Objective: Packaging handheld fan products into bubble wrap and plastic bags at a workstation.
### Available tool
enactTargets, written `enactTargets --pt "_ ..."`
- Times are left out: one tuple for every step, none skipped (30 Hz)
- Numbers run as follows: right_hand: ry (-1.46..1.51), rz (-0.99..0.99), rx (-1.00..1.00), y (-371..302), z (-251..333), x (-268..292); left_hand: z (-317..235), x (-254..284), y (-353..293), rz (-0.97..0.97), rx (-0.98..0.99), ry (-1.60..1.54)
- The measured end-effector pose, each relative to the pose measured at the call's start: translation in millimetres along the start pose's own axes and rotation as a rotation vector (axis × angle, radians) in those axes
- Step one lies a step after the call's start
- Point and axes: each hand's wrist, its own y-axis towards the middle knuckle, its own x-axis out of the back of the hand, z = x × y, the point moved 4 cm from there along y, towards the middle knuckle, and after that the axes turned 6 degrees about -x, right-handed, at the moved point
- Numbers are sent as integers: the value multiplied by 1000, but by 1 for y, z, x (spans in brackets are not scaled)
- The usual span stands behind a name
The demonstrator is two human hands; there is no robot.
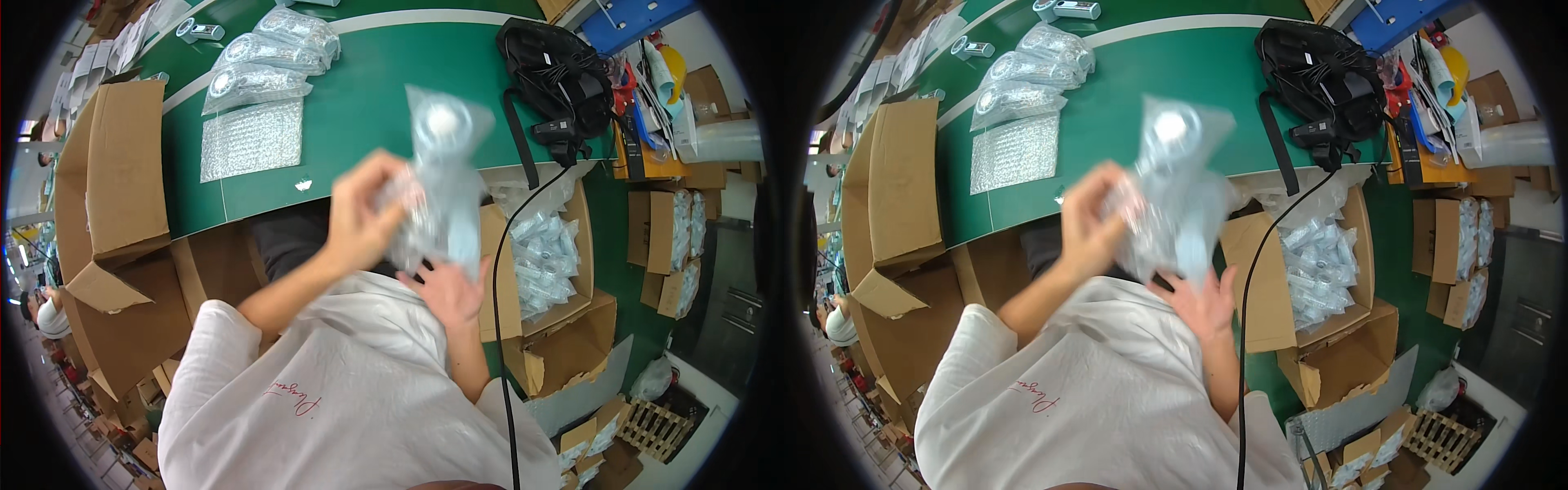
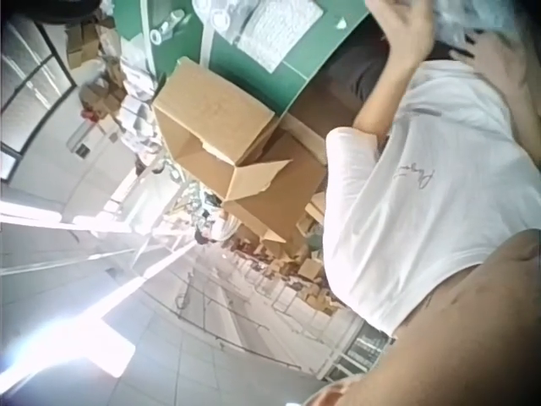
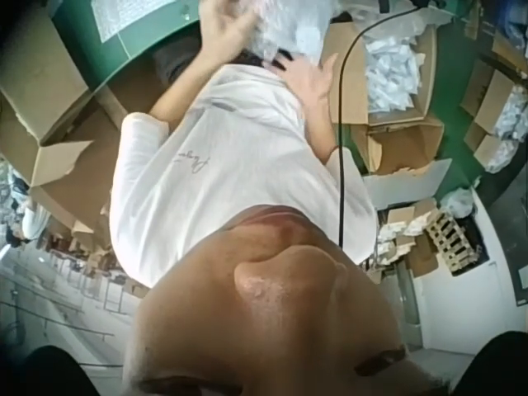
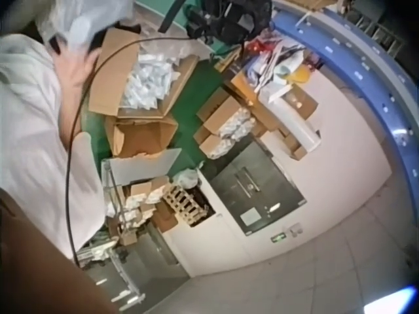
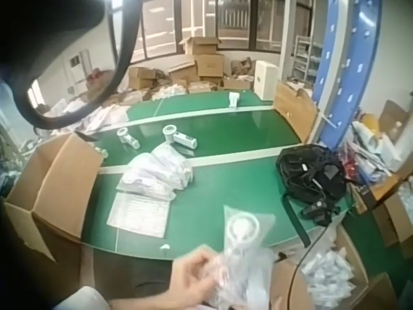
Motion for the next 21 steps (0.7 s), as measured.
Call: enactTargets --pt "270 137 9 2 -2 -4 7 -8 -21 55 6 3" --pt "540 276 24 2 -2 -5 12 -19 -42 99 59 -28" --pt "548 273 26 2 -5 -5 17 -28 -61 130 33 -30" --pt "487 262 23 1 -8 -4 20 -35 -77 161 7 -31" --pt "424 251 18 1 -7 -2 23 -39 -90 163 11 -29" --pt "360 239 11 -1 -7 -1 26 -44 -102 199 101 -17" --pt "296 227 3 -3 -6 1 32 -46 -110 236 190 -6" --pt "297 219 2 -8 -5 8 36 -47 -113 233 197 -9" --pt "255 128 61 -15 -4 24 43 -45 -115 182 263 -54" --pt "212 35 125 -25 -2 45 51 -46 -118 136 330 -102" --pt "166 -56 186 -33 1 60 59 -46 -119 86 395 -149" --pt "119 -147 248 -41 6 75 67 -48 -120 38 459 -196" --pt "120 -149 247 -44 8 79 74 -50 -119 37 462 -196" --pt "99 -120 219 -46 9 81 80 -57 -117 98 415 -145" --pt "79 -89 194 -47 9 81 86 -64 -113 161 367 -94" --pt "58 -58 169 -48 10 82 90 -69 -108 225 317 -44" --pt "37 -26 144 -48 11 83 94 -71 -103 288 265 7" --pt "37 -26 146 -50 15 90 93 -70 -96 290 265 6" --pt "13 -112 157 -52 21 102 90 -73 -89 461 216 55" --pt "-13 -197 168 -54 29 116 84 -75 -80 630 165 104" --pt "-38 -284 172 -55 38 127 76 -73 -71 794 116 154"
